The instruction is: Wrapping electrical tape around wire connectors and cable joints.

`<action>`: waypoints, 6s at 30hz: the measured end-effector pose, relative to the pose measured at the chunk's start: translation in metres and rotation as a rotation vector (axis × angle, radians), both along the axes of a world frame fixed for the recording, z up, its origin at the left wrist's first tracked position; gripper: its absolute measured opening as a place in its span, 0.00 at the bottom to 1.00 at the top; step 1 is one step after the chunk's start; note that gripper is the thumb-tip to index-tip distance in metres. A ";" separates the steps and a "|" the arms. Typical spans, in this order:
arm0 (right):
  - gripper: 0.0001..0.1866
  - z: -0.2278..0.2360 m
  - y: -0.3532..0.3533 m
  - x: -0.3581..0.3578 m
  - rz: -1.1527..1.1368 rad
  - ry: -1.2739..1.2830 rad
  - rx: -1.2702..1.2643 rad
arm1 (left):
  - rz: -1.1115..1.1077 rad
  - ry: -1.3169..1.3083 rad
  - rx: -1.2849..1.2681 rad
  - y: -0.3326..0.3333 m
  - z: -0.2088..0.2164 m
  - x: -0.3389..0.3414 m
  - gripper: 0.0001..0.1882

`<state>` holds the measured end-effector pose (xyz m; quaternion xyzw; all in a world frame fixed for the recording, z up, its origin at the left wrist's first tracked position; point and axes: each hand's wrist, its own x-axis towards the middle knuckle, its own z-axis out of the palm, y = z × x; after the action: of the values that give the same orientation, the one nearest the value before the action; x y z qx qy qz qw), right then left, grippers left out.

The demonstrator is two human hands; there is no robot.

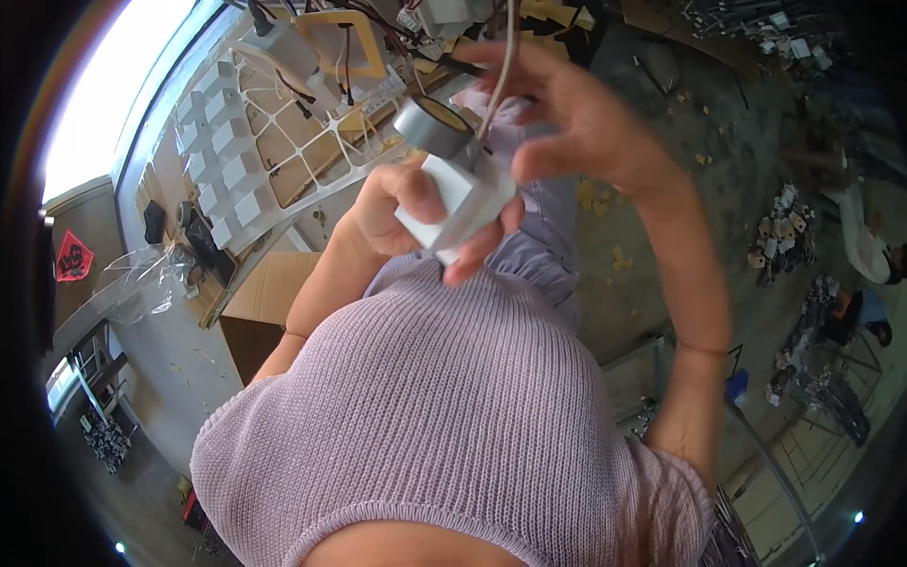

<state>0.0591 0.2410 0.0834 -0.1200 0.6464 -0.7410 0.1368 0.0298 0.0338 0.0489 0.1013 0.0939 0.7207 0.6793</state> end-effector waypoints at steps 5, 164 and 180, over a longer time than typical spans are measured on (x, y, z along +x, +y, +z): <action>0.38 -0.017 -0.015 -0.037 0.424 0.370 -0.146 | -0.256 -0.634 0.467 0.014 -0.001 0.025 0.32; 0.24 0.004 0.018 0.073 -0.341 0.154 0.333 | 0.592 1.371 -0.636 0.030 0.023 0.036 0.28; 0.48 0.018 0.002 0.074 -0.230 -0.038 0.170 | 0.764 1.430 -0.688 0.040 0.004 0.026 0.26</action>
<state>0.1326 0.2434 0.1018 -0.0191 0.7136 -0.6965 0.0729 0.0562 0.0735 0.0532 0.2799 0.7361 0.5943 0.1632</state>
